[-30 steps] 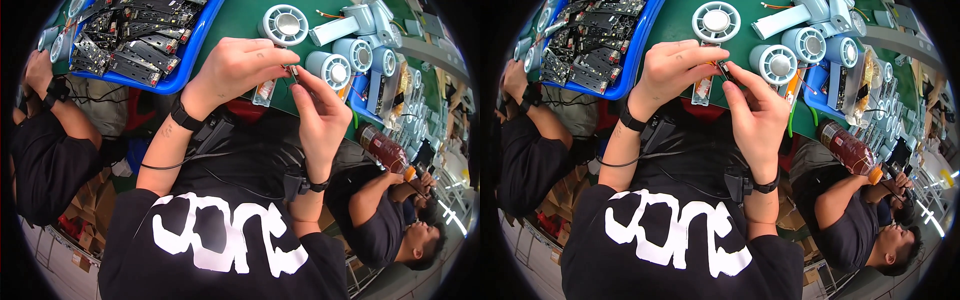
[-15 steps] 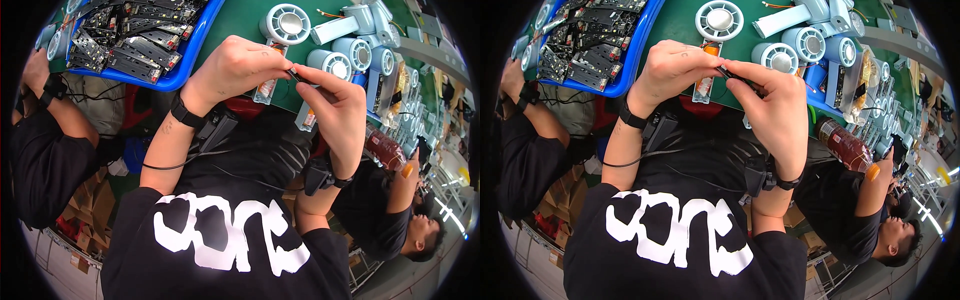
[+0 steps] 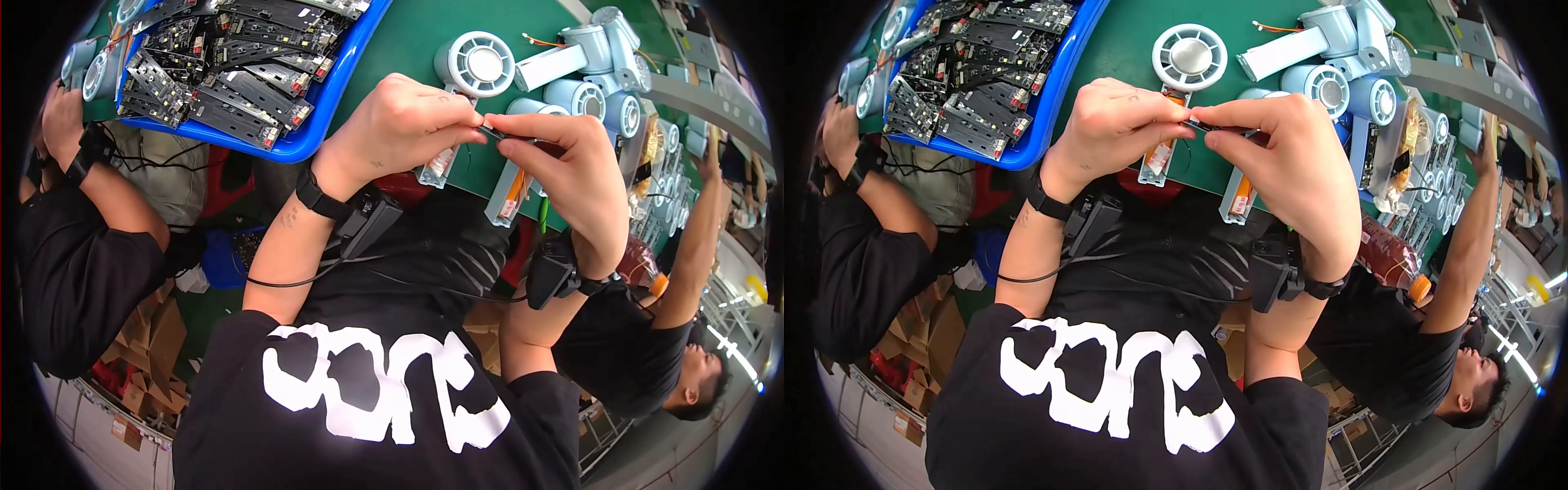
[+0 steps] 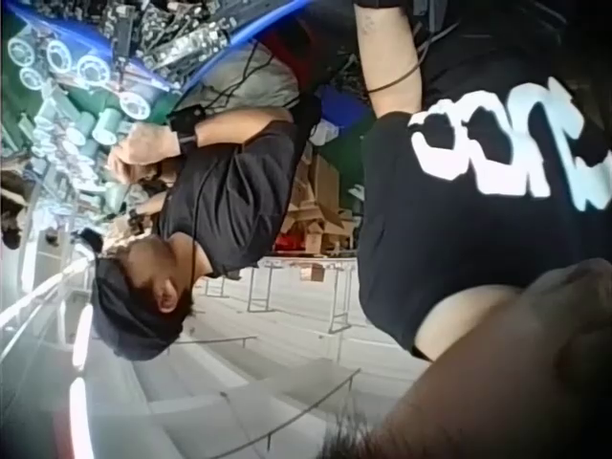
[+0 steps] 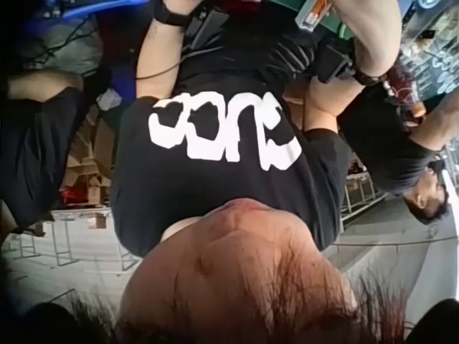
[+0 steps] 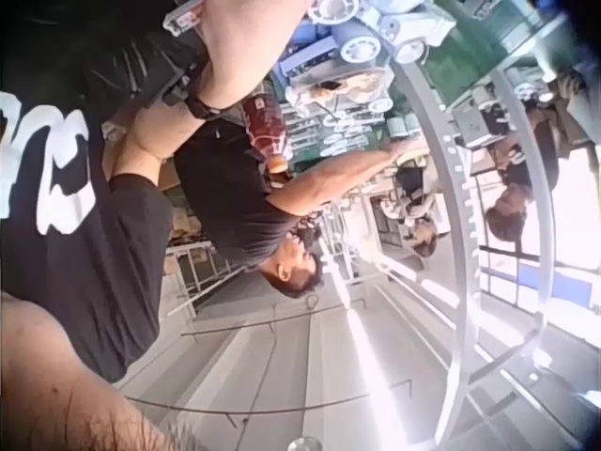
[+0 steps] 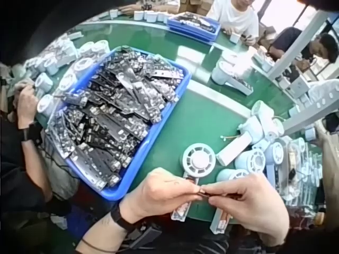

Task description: The person picks up a circuit board and a wire connector, joins the connector to the board, and places the board onto a fan housing. They then pick up a second wire connector, join it to the board, press the board into the housing, and set the assembly aside.

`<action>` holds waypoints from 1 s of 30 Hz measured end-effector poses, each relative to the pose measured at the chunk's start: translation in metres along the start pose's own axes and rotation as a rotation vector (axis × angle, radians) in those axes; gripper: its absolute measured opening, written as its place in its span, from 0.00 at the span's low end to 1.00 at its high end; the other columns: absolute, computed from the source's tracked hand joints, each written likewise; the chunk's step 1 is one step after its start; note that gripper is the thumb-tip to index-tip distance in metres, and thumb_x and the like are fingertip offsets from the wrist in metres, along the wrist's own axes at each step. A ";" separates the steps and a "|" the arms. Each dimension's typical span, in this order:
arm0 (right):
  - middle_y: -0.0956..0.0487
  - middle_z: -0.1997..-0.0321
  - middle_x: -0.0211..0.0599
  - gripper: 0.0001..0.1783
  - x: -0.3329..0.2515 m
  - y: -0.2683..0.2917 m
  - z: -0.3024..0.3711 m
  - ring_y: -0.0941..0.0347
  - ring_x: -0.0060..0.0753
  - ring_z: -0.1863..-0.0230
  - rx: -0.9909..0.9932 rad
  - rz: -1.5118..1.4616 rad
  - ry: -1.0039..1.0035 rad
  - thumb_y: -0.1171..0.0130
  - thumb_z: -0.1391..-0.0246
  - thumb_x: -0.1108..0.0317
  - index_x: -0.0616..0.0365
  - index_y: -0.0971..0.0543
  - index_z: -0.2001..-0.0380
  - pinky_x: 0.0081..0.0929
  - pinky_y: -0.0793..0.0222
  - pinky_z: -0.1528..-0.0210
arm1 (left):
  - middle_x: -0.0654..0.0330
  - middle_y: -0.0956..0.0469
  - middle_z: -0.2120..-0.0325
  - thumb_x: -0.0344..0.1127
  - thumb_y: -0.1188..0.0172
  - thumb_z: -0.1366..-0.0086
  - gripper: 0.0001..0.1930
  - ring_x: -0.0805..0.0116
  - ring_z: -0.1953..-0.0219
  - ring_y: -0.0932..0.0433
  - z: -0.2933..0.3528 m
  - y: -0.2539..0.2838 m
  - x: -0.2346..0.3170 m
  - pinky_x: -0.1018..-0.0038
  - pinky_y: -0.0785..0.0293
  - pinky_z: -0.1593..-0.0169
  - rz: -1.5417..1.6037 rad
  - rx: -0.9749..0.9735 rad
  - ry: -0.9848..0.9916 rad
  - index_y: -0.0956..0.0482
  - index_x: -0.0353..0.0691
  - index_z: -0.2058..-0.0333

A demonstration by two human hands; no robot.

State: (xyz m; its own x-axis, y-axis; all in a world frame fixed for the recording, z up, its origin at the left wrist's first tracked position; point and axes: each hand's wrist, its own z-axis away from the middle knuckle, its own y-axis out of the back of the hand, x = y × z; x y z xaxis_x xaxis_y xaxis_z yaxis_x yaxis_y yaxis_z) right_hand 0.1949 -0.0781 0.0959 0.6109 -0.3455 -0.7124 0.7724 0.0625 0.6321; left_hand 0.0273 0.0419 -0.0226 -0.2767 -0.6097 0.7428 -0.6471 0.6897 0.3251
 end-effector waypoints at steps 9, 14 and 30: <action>0.15 0.72 0.39 0.13 0.001 -0.002 -0.001 0.25 0.19 0.76 -0.007 -0.128 -0.026 0.37 0.46 0.75 0.64 0.14 0.57 0.20 0.31 0.71 | 0.59 0.16 0.75 0.30 0.22 0.52 0.13 0.64 0.75 0.16 -0.001 -0.001 0.004 0.75 0.23 0.72 -0.005 0.030 0.019 0.16 0.38 0.68; 0.15 0.72 0.41 0.12 0.002 -0.004 0.000 0.24 0.19 0.75 -0.013 -0.163 -0.077 0.37 0.46 0.75 0.65 0.14 0.57 0.20 0.29 0.69 | 0.59 0.15 0.74 0.30 0.21 0.53 0.13 0.65 0.76 0.17 -0.004 -0.003 0.003 0.76 0.24 0.74 0.018 0.053 0.022 0.16 0.38 0.70; 0.16 0.73 0.43 0.13 -0.007 0.008 -0.015 0.23 0.24 0.75 -0.134 -0.022 -0.061 0.36 0.48 0.75 0.65 0.15 0.58 0.22 0.27 0.68 | 0.61 0.18 0.81 0.29 0.21 0.54 0.11 0.66 0.81 0.19 -0.002 0.001 0.000 0.77 0.28 0.77 0.032 -0.027 0.101 0.18 0.38 0.76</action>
State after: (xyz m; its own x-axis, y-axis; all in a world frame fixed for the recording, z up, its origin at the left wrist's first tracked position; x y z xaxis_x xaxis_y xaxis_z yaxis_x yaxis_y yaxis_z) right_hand 0.1993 -0.0615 0.1009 0.5849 -0.4038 -0.7034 0.8043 0.1770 0.5672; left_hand 0.0277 0.0433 -0.0207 -0.2235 -0.5456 0.8077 -0.6189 0.7196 0.3148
